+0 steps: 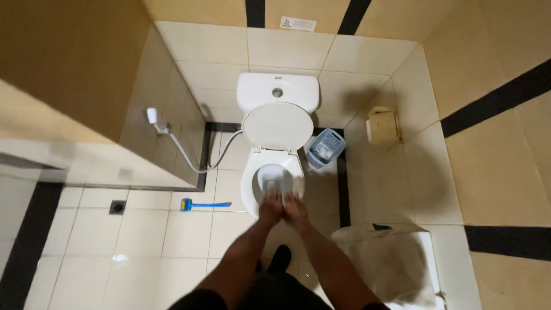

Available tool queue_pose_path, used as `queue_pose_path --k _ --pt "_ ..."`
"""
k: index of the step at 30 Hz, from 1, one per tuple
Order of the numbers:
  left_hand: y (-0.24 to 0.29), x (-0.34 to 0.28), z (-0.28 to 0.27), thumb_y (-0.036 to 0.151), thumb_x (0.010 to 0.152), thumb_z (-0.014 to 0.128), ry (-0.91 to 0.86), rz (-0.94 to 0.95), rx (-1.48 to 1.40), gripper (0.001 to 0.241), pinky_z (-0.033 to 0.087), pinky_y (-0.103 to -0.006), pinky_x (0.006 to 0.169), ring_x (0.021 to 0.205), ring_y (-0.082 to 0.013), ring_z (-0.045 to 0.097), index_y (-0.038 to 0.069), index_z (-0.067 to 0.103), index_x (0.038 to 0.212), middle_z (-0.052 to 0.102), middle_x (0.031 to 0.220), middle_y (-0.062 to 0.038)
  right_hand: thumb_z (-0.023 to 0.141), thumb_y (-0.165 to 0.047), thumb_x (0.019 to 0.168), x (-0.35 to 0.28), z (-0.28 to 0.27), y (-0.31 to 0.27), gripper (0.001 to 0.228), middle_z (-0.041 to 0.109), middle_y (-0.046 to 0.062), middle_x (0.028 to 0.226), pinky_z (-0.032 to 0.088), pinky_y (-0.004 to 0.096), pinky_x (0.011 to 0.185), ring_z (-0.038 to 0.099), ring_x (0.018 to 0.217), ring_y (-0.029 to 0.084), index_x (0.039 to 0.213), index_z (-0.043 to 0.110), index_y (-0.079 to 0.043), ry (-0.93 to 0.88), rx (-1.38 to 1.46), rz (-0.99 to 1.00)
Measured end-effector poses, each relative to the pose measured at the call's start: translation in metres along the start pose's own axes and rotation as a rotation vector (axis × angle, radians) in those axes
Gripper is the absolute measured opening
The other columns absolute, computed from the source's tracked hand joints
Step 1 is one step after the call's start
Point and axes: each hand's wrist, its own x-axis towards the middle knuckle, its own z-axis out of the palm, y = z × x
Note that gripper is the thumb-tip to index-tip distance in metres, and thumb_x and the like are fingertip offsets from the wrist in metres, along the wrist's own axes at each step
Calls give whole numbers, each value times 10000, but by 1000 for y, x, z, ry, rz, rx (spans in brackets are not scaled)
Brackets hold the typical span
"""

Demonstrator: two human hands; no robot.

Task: The person scrubs the bathroom floor with a blue brush, then washes their hands at the sink using soap and water. They dry their hands with a towel and briefly wipe the toilet seat before returning to the sink.

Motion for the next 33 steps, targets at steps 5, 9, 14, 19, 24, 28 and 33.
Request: queue_pose_path --k 5,9,14,19,24,28,33 --pt "8 44 -84 336 956 461 -260 -144 22 705 107 -482 1242 1546 -340 163 -15 297 1545 211 1664 -190 638 -289 922 17 -91 -3 761 276 160 1658 297 438 1212 281 1509 368 1559 313 -28 99 150 102" --pt "5 76 -107 307 995 463 -172 -130 63 678 133 -481 1280 1581 -322 184 -11 322 1577 242 1694 -188 687 -318 880 46 -112 14 862 246 191 1658 246 420 1253 240 1529 376 1572 280 -4 155 94 32" --pt "-7 112 -120 367 995 517 -160 -169 21 719 140 -489 1272 1584 -317 169 -8 309 1572 237 1694 -173 630 -374 938 71 -149 19 812 238 175 1682 252 461 1239 229 1562 340 1580 284 -18 229 165 45" --pt "-26 158 -142 386 992 528 -205 -163 42 758 124 -504 1275 1580 -322 157 -2 278 1594 223 1693 -179 664 -371 912 132 -164 29 850 204 164 1678 197 465 1262 190 1552 345 1587 254 -55 164 175 75" --pt "-63 244 -141 363 999 501 -54 -124 1 704 124 -506 1269 1579 -319 146 27 281 1577 209 1693 -163 720 -273 837 195 -212 37 939 233 177 1683 231 448 1255 203 1559 368 1607 249 -14 228 160 56" --pt "-80 283 -166 346 952 543 -62 -147 31 793 112 -492 1262 1580 -314 113 4 229 1594 173 1703 -177 738 -347 837 240 -236 41 959 171 163 1696 182 496 1245 146 1564 352 1588 226 -41 177 157 125" --pt "-93 298 -160 368 947 552 -77 -150 105 848 107 -502 1265 1596 -310 92 -4 197 1621 164 1711 -173 708 -332 884 258 -241 37 929 212 187 1687 186 504 1261 147 1569 373 1608 227 -4 337 65 53"
